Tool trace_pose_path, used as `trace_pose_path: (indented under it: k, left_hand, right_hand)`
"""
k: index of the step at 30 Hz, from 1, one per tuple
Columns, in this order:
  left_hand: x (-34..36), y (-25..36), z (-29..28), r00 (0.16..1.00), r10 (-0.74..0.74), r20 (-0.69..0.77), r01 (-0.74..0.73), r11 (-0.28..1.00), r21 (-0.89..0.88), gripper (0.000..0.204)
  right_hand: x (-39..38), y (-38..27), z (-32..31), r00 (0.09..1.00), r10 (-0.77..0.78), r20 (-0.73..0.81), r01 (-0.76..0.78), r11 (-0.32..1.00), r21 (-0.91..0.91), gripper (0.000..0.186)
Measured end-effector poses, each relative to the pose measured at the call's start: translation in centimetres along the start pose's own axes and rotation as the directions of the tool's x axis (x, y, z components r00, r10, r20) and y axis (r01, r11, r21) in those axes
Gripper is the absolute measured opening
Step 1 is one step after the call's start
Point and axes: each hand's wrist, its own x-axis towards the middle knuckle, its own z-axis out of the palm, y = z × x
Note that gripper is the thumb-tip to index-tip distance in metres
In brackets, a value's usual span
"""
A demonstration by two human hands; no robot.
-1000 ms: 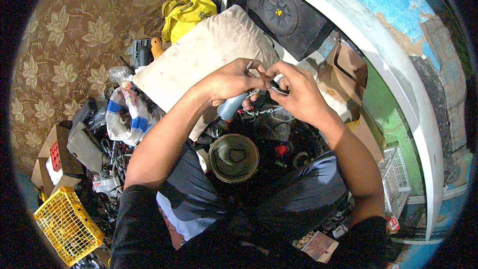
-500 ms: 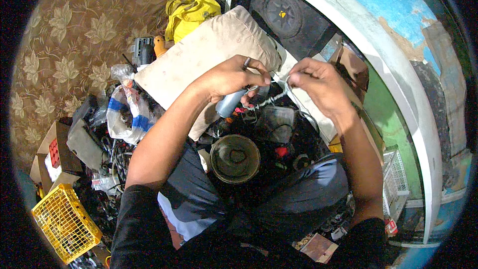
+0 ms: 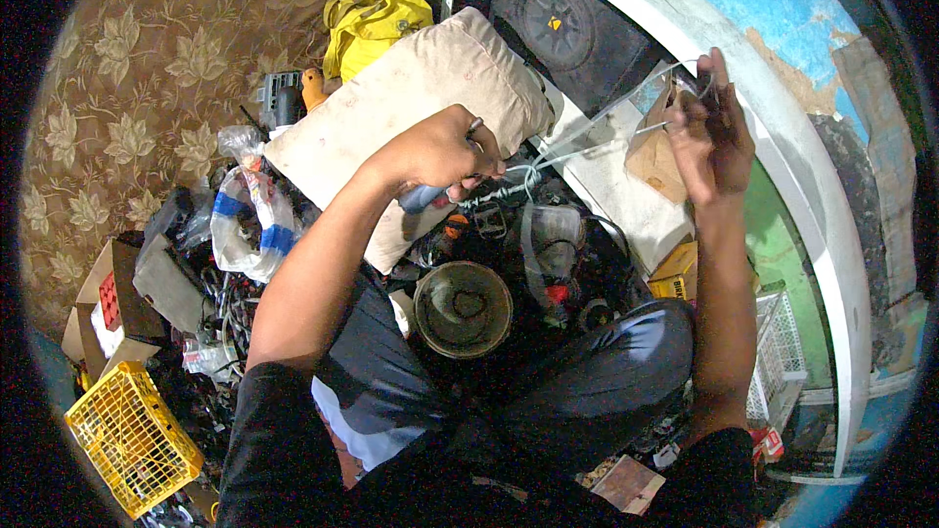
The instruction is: The person sits cross-legged on the floor and uses a soldering iron to work on a small electronic component with wires. They repeatedly heat the connection point and adjust the wires, focusing on a specific joint on the device.
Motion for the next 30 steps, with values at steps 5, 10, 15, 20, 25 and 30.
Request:
trace_pose_path:
  k: [5,10,15,20,25,30]
  left_hand:
    - [0.4,-1.5,-0.7,0.998,-0.058,-0.016,0.059,0.994,0.093,0.021]
    - [-0.1,-2.4,-2.5,0.988,-0.109,-0.111,0.119,0.989,0.088,0.02]
    - [-1.0,-2.4,-4.4,0.985,-0.089,-0.15,0.076,0.993,-0.091,0.017]
    - [-0.7,-1.9,-4.1,0.999,0.011,-0.047,-0.026,0.942,-0.335,0.017]
    - [0.1,-0.8,-1.1,0.996,-0.018,-0.09,-0.036,0.823,-0.567,0.018]
    - [1.0,-0.1,0.4,0.998,0.065,-0.011,-0.058,0.785,-0.616,0.018]
  right_hand:
    - [-0.1,-1.4,-2.9,0.985,-0.108,-0.133,0.099,0.993,-0.071,0.059]
    - [-0.3,-2.5,-6.4,0.909,-0.19,-0.371,-0.057,0.825,-0.562,0.048]
    - [-1.2,-0.2,-8.8,0.892,0.097,-0.441,-0.443,0.384,-0.81,0.029]
    - [-2.5,4.8,-10.7,0.997,-0.062,-0.045,-0.055,-0.161,-0.985,0.03]
    - [-2.0,5.7,-1.4,0.988,0.125,-0.088,-0.11,0.184,-0.977,0.026]
    - [-2.0,7.7,1.9,0.966,0.185,0.178,0.081,0.439,-0.895,0.026]
